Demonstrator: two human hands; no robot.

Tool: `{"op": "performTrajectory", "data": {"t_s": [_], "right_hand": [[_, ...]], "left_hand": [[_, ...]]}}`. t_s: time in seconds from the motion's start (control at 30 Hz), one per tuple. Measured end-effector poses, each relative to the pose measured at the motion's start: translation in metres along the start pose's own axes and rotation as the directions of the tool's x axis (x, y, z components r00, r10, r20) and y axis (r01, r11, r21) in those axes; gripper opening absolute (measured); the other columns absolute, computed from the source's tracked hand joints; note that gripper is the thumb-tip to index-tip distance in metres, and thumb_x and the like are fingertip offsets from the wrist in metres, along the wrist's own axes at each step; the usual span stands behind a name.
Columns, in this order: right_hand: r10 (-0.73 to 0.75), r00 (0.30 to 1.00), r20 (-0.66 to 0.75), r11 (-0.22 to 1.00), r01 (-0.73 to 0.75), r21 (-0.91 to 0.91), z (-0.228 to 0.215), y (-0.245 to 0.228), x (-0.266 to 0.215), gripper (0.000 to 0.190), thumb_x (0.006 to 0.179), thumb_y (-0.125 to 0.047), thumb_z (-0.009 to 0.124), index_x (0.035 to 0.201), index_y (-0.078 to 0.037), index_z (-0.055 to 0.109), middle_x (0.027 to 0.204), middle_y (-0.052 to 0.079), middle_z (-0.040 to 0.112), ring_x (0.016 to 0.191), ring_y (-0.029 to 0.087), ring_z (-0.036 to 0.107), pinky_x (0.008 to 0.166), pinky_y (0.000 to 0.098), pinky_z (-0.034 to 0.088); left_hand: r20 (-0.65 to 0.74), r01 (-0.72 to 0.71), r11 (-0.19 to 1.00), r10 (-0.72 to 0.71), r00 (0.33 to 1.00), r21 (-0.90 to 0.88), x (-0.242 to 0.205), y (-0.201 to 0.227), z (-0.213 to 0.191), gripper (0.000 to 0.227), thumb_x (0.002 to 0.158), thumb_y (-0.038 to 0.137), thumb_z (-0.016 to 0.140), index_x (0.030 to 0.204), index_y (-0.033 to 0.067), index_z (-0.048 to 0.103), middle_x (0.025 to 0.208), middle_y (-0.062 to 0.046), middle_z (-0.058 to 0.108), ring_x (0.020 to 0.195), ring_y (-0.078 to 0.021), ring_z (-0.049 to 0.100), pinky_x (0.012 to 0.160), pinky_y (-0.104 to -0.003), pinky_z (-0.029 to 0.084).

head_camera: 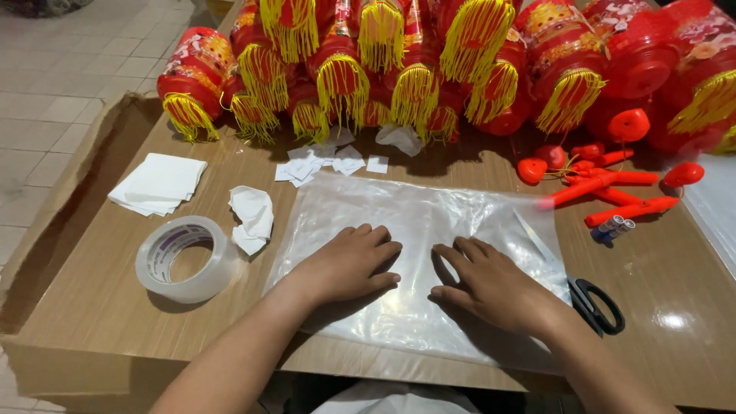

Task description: Cleaning a red decorative lantern with a tissue and then assembling a plastic handle and connector onto it.

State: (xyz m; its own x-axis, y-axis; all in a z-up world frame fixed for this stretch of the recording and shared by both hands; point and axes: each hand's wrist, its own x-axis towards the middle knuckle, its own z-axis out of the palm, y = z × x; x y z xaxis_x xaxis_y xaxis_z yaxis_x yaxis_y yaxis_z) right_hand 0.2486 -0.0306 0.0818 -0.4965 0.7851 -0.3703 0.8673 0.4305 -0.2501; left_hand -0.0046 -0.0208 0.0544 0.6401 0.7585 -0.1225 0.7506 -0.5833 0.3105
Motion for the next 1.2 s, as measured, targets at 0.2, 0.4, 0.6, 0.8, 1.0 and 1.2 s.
{"op": "performTrajectory", "data": {"t_s": [0.2, 0.4, 0.6, 0.8, 1.0, 1.2], "right_hand": [[0.033, 0.997, 0.064, 0.996, -0.028, -0.080, -0.013, -0.016, 0.016, 0.072, 0.102, -0.059, 0.041, 0.159, -0.017, 0.028, 0.155, 0.023, 0.037, 0.151, 0.045, 0.027, 0.118, 0.0549, 0.034], [0.002, 1.000, -0.029, 0.998, -0.004, -0.070, -0.007, -0.013, 0.033, 0.069, 0.102, -0.059, 0.039, 0.157, -0.017, 0.034, 0.155, 0.022, 0.038, 0.149, 0.045, 0.029, 0.118, 0.0567, 0.029], [-0.028, 0.978, -0.206, 0.989, 0.057, 0.138, -0.014, 0.009, 0.033, 0.056, 0.104, -0.047, 0.042, 0.152, -0.018, 0.043, 0.151, 0.019, 0.045, 0.143, 0.044, 0.039, 0.114, 0.0566, 0.030], [0.261, 0.887, -0.380, 0.954, -0.177, 0.242, -0.008, 0.104, 0.050, 0.046, 0.105, -0.041, 0.048, 0.149, -0.028, 0.050, 0.144, 0.018, 0.056, 0.134, 0.045, 0.051, 0.107, 0.0602, 0.032], [0.526, 0.803, -0.279, 0.822, -0.397, 0.408, -0.018, 0.160, 0.042, 0.049, 0.103, -0.046, 0.045, 0.147, -0.025, 0.050, 0.145, 0.012, 0.059, 0.132, 0.036, 0.055, 0.102, 0.0523, 0.037], [0.575, 0.786, -0.228, 0.704, -0.333, 0.627, -0.047, 0.108, 0.015, 0.042, 0.100, -0.039, 0.053, 0.138, -0.020, 0.058, 0.133, 0.004, 0.064, 0.119, 0.024, 0.059, 0.094, 0.0410, 0.046]], "left_hand": [[-0.010, 0.081, 0.996, -0.081, 0.997, 0.038, 0.001, -0.011, -0.002, 0.056, 0.099, 0.046, 0.052, 0.138, 0.0063, 0.060, 0.132, -0.017, 0.059, 0.119, -0.0330, 0.053, 0.102, -0.047, 0.041], [-0.025, 0.139, 0.990, -0.138, 0.990, 0.024, 0.002, -0.017, -0.003, 0.058, 0.100, 0.044, 0.052, 0.144, 0.0054, 0.054, 0.142, -0.020, 0.051, 0.131, -0.0357, 0.045, 0.111, -0.053, 0.033], [-0.003, 0.146, 0.988, -0.146, 0.989, -0.056, 0.001, -0.004, -0.013, 0.067, 0.100, 0.047, 0.053, 0.150, 0.0033, 0.046, 0.154, -0.025, 0.039, 0.146, -0.0424, 0.030, 0.117, -0.065, 0.018], [0.015, 0.152, 0.984, -0.151, 0.988, -0.095, 0.005, -0.006, -0.007, 0.069, 0.100, 0.049, 0.051, 0.151, 0.0029, 0.043, 0.157, -0.026, 0.035, 0.148, -0.0426, 0.025, 0.118, -0.067, 0.012], [-0.093, 0.131, 0.991, -0.134, 0.987, -0.039, 0.018, -0.017, 0.023, 0.063, 0.101, 0.050, 0.049, 0.146, 0.0063, 0.045, 0.157, -0.022, 0.034, 0.144, -0.0386, 0.028, 0.110, -0.059, 0.021], [-0.183, 0.158, 0.987, -0.154, 0.971, 0.008, 0.032, -0.018, 0.048, 0.065, 0.100, 0.055, 0.042, 0.147, 0.0105, 0.042, 0.161, -0.019, 0.029, 0.141, -0.0390, 0.028, 0.107, -0.057, 0.023]]}}
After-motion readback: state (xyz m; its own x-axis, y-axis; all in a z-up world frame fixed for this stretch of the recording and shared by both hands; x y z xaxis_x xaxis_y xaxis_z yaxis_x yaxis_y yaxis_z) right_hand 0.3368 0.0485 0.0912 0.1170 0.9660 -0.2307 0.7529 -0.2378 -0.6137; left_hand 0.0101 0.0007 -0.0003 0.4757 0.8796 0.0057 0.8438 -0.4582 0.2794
